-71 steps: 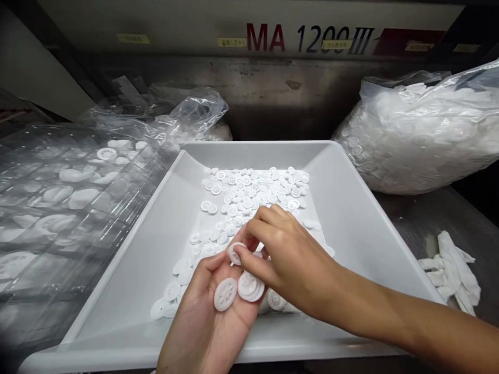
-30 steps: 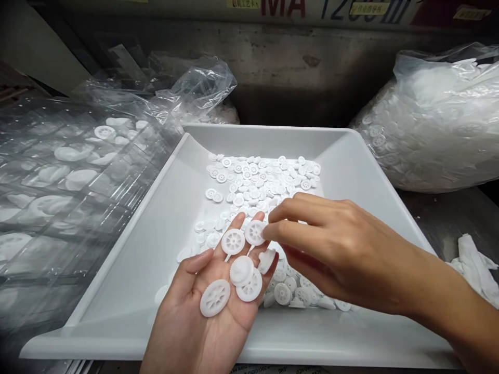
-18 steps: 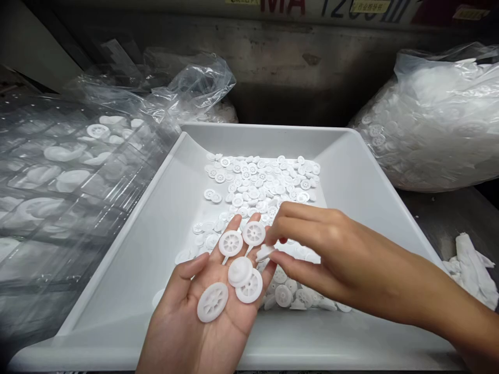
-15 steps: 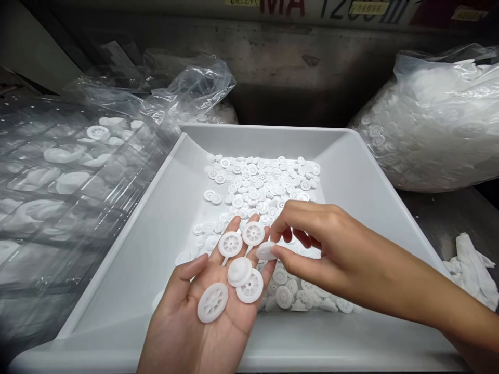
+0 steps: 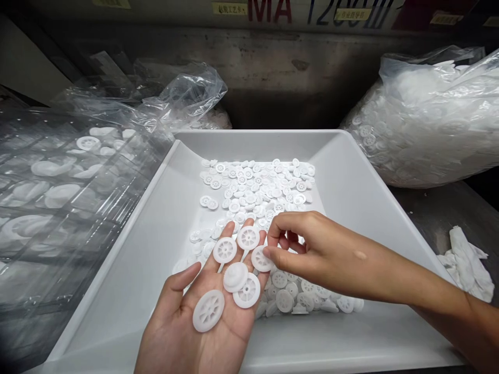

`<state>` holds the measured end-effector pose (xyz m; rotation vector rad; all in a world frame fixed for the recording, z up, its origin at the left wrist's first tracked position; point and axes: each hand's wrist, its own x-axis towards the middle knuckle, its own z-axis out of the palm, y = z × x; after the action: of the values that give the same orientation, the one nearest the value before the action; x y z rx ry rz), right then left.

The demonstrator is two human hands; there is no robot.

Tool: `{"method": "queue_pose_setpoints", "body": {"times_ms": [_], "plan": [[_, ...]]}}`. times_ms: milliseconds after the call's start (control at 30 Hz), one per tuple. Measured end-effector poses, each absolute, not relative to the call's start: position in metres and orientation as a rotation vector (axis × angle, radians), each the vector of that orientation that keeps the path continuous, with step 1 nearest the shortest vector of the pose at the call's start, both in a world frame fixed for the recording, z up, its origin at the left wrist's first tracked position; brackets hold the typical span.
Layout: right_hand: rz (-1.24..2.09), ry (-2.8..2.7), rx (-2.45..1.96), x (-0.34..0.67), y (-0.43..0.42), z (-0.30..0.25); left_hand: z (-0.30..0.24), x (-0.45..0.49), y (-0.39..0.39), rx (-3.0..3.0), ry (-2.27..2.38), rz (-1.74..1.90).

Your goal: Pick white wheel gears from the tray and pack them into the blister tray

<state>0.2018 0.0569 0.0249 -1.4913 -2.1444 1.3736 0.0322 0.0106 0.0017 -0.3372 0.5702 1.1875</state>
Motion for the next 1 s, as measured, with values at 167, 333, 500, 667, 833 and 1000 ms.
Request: {"method": "queue_pose_setpoints", "body": {"times_ms": [167, 333, 500, 667, 833, 1000], "plan": [[1.362, -2.195, -1.480, 0.201, 0.056, 0.025, 0.001, 0.032, 0.010, -0.380, 0.554, 1.196], [1.230, -2.272, -1.483, 0.204, 0.056, 0.025, 0.001, 0.031, 0.010, -0.383, 0.523, 1.190], [0.792, -2.386, -1.377, 0.215, 0.056, 0.030, 0.001, 0.032, 0.012, -0.380, 0.546, 1.179], [0.648, -2.507, -1.062, 0.218, 0.049, 0.034, -0.001, 0.029, 0.012, -0.390, 0.537, 1.157], [0.641, -2.650, -1.074, 0.215, 0.046, 0.031, -0.001, 0.027, 0.011, -0.401, 0.546, 1.133], [0.638, -2.593, -1.113, 0.212, 0.047, 0.030, 0.002, 0.028, 0.011, -0.381, 0.592, 1.113]]}}
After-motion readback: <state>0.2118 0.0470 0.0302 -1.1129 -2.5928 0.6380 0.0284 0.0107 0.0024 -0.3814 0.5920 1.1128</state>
